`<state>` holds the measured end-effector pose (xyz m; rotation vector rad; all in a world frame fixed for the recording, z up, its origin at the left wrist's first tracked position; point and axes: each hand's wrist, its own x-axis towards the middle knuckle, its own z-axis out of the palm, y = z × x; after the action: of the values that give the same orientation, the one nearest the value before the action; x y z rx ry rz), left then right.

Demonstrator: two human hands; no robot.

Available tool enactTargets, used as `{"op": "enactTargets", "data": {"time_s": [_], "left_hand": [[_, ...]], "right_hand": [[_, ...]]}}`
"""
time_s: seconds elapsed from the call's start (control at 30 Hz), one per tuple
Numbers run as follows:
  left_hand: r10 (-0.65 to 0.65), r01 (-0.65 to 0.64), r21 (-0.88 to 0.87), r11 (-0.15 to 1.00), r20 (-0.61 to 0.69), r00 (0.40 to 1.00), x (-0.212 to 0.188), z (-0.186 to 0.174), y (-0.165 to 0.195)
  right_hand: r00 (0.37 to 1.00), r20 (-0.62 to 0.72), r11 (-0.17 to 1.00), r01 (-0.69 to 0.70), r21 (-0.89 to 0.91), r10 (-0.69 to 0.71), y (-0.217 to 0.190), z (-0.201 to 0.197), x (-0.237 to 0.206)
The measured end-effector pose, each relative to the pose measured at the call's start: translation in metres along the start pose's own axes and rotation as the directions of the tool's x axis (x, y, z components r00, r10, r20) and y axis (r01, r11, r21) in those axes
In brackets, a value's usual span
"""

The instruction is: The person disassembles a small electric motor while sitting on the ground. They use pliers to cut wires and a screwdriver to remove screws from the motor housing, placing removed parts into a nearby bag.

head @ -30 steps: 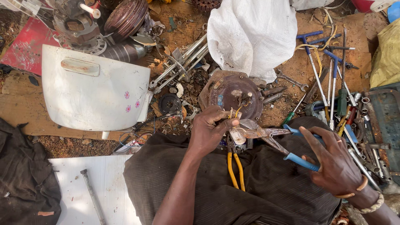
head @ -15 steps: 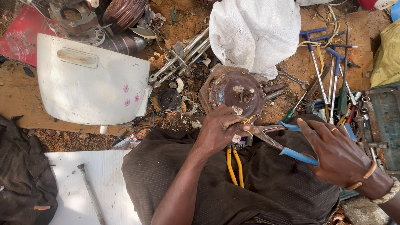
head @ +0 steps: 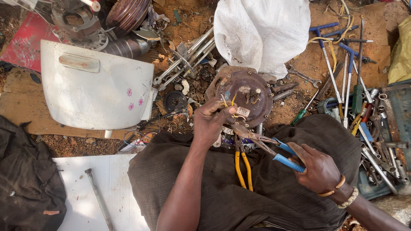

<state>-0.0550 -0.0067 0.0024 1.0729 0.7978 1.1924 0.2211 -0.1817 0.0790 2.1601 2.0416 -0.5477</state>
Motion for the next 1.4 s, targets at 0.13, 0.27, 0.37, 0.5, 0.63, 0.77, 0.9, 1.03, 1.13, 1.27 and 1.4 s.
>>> {"op": "enactTargets", "data": {"time_s": [0.13, 0.27, 0.37, 0.5, 0.63, 0.77, 0.9, 1.03, 1.13, 1.27, 1.4], "left_hand": [[-0.08, 0.108, 0.182, 0.977, -0.156, 0.985, 0.005, -0.028, -0.004], [-0.192, 0.148, -0.232, 0.961, -0.179, 0.965, 0.006, -0.044, -0.001], [-0.187, 0.13, -0.337, 0.932, -0.143, 0.972, 0.002, -0.038, 0.01], [-0.196, 0.16, -0.185, 0.97, -0.2, 0.96, -0.017, -0.022, 0.039], [0.012, 0.086, 0.311, 0.947, -0.303, 0.953, -0.077, -0.025, 0.081], [0.259, 0.202, 0.669, 0.715, -0.522, 0.813, -0.182, -0.065, 0.117], [0.646, 0.389, 0.913, 0.123, -0.371, 0.667, -0.304, -0.166, 0.153], [0.673, 0.805, 0.594, -0.017, -0.588, 0.448, -0.399, -0.281, 0.195], [0.604, 0.826, 0.311, -0.47, -0.569, 0.558, -0.435, -0.299, 0.209], [0.562, 0.768, 0.618, -0.167, -0.58, 0.589, -0.378, -0.239, 0.182], [0.407, 0.366, 0.916, 0.163, -0.4, 0.821, -0.236, -0.129, 0.109]], "right_hand": [[0.991, -0.068, 0.98, -0.103, 0.171, 0.116, 0.003, 0.014, -0.018], [0.951, 0.08, 0.635, -0.261, 0.727, 0.299, 0.008, 0.022, -0.03], [0.967, 0.006, 0.309, -0.087, 0.947, 0.256, 0.014, 0.03, -0.028], [0.977, -0.015, -0.017, 0.02, 1.0, 0.213, 0.021, 0.04, -0.011], [0.979, 0.018, -0.102, 0.002, 0.995, 0.201, 0.023, 0.053, 0.006], [0.988, 0.093, -0.162, -0.073, 0.984, 0.122, 0.04, 0.075, 0.012], [0.999, 0.033, -0.242, -0.037, 0.97, -0.021, 0.078, 0.104, 0.029], [0.999, 0.038, -0.3, -0.046, 0.953, -0.032, 0.095, 0.125, 0.048], [0.997, 0.066, -0.279, -0.054, 0.959, 0.032, 0.089, 0.125, 0.046], [0.999, 0.036, -0.226, -0.033, 0.974, 0.009, 0.074, 0.1, 0.029], [0.998, 0.052, -0.363, -0.034, 0.931, 0.041, 0.054, 0.079, 0.023]]}}
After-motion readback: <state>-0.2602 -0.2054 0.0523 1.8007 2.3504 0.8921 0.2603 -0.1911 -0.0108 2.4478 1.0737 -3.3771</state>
